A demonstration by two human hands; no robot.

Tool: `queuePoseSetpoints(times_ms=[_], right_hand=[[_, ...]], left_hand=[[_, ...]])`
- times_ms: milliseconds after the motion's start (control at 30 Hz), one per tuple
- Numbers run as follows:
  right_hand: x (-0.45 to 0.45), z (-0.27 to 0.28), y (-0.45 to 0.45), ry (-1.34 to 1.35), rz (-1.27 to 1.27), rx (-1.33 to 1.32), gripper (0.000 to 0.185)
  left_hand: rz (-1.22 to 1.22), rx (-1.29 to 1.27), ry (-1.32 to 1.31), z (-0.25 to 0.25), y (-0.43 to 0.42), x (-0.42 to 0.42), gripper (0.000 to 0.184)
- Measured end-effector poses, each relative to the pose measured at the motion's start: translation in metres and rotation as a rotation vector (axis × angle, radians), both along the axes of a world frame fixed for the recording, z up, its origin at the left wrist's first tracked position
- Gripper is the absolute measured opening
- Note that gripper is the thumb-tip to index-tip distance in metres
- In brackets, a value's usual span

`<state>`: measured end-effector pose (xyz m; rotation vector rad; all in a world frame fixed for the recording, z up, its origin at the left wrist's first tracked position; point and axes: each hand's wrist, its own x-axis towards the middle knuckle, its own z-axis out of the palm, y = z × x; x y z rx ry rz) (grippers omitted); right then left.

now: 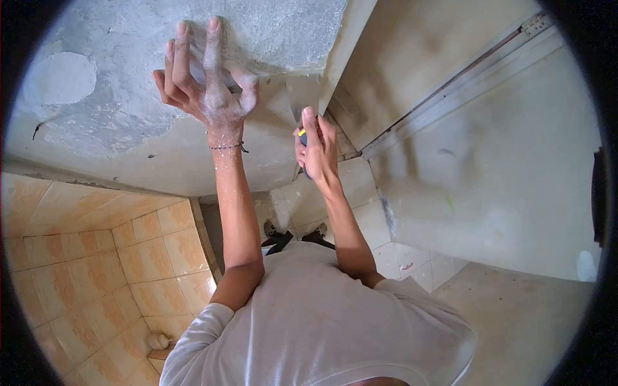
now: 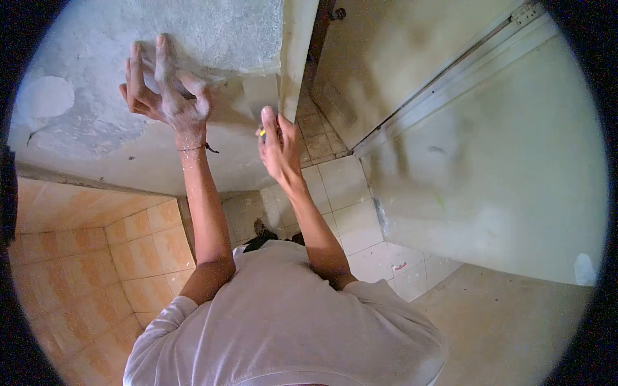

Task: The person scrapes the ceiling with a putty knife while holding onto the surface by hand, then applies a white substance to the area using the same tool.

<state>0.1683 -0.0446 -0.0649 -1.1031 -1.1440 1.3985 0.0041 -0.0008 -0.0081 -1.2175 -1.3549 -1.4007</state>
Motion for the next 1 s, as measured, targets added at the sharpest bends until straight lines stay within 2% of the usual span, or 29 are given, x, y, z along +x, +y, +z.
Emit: queuePoseSetpoints(times_ms=[100,267,367,500,567,700,833,1000], right_hand=[[-0.005,-0.003,-0.003,0.003,0.003,-0.067,0.053],[0.004,-0.017,0.002,0.025,0.034,-0.027,0.055],[0.0,0.003,0.01,0.041,-0.001,0.045,0.055],[-0.001,0.004,0.006,0.061,0.007,0.031,0.056],[0.003,-0.008,0.002,0.045,0.046,-0.052,0.05],[-0.003,0.026,0.006,0.115,0.022,0.043,0.05],[0.002,0.008,-0.002,0.002,0.042,-0.053,0.05],[-0.001,-0.002,-0.002,0.076,0.046,-0.047,0.05]], left_hand=[[-0.01,-0.006,0.008,-0.002,0.0,0.0,0.055],[0.005,0.003,-0.005,0.0,0.0,0.002,0.055],[-0.006,0.02,-0.002,0.0,0.001,0.002,0.055],[-0.021,0.045,0.023,0.002,0.003,0.002,0.053],[0.007,0.026,0.024,-0.001,0.002,0.0,0.053],[-0.003,0.023,0.017,-0.002,0.0,0.002,0.055],[0.023,0.013,0.01,0.0,0.002,0.001,0.054],[-0.008,0.007,0.022,0.001,-0.002,0.004,0.056]])
